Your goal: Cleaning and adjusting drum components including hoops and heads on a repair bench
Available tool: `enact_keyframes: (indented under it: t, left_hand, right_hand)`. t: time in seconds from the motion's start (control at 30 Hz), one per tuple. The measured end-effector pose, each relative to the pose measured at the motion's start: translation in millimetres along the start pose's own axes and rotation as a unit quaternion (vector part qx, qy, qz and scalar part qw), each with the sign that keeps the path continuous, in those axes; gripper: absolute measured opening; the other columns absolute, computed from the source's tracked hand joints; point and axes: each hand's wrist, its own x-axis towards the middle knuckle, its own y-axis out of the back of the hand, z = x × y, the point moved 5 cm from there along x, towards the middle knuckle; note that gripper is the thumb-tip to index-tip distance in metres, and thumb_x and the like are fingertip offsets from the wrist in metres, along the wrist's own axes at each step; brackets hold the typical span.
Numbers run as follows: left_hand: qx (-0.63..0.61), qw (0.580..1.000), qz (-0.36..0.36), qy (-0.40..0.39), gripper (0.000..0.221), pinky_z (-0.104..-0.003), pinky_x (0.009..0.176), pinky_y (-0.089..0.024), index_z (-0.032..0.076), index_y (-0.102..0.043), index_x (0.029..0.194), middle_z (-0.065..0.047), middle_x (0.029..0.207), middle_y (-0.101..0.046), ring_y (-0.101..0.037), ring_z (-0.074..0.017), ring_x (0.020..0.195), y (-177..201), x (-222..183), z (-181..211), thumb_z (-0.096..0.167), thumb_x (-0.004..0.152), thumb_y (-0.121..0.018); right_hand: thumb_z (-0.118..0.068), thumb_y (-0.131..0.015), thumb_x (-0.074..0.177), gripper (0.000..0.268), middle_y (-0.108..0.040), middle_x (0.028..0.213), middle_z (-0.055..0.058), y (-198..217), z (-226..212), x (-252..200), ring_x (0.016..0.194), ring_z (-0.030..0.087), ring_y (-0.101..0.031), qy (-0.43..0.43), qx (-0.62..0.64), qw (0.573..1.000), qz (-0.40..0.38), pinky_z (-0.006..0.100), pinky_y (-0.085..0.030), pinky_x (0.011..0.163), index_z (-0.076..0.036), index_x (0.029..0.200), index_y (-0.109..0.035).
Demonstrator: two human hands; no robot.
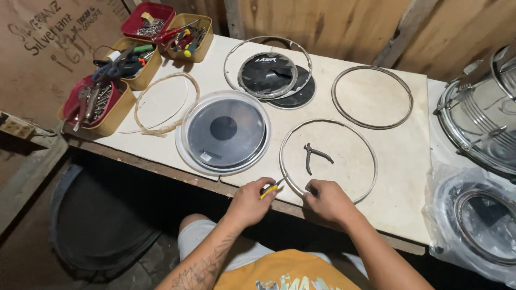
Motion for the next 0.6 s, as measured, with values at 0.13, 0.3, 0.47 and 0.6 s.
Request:
enact_keyframes:
  t: [0.13,0.3,0.47,0.6]
  left_hand:
    - [0.053,0.997,-0.012,-0.047,0.034,-0.055,0.09,-0.056,0.027,-0.072,0.123,-0.024,0.098,-0.072,-0.069,-0.0479,0.103,-2.7,-12.7,6.3,0.033,0.09,-0.065]
    - [0.135,0.988,-0.02,-0.073,0.041,-0.056,0.089,-0.054,0.025,-0.071,0.127,-0.024,0.102,-0.07,-0.067,-0.0478,0.1,-9.4,-30.4,22.0,0.03,0.09,-0.056]
    - [0.224,0.967,-0.005,-0.123,0.043,-0.057,0.083,-0.052,0.023,-0.068,0.13,-0.024,0.097,-0.064,-0.063,-0.0472,0.093,-25.3,-32.2,32.0,0.029,0.089,-0.055]
    - [0.236,0.964,-0.008,-0.123,0.043,-0.057,0.082,-0.053,0.028,-0.067,0.13,-0.021,0.097,-0.061,-0.062,-0.0455,0.095,-32.1,-30.4,40.7,0.025,0.088,-0.055]
  right_hand:
    - [-0.029,-0.066,0.087,0.026,-0.078,0.088,0.018,-5.4,-3.4,0.8,0.092,0.039,-0.075,0.001,0.0,1.0,-0.007,0.048,-0.059,0.082,-0.011,0.101,-0.078]
    - [-0.028,-0.059,0.088,0.024,-0.077,0.087,0.012,-9.2,3.6,0.5,0.086,0.032,-0.072,0.026,0.004,1.0,0.004,0.043,-0.054,0.079,-0.013,0.098,-0.074]
    - [-0.026,-0.054,0.09,0.026,-0.079,0.091,0.01,-9.5,8.0,1.3,0.09,0.029,-0.071,0.079,0.002,0.996,0.035,0.039,-0.051,0.081,-0.01,0.1,-0.072]
    - [-0.018,-0.053,0.09,0.027,-0.08,0.093,0.004,-11.9,21.0,5.8,0.088,0.022,-0.073,0.096,0.043,0.993,0.044,0.034,-0.053,0.083,-0.012,0.105,-0.075]
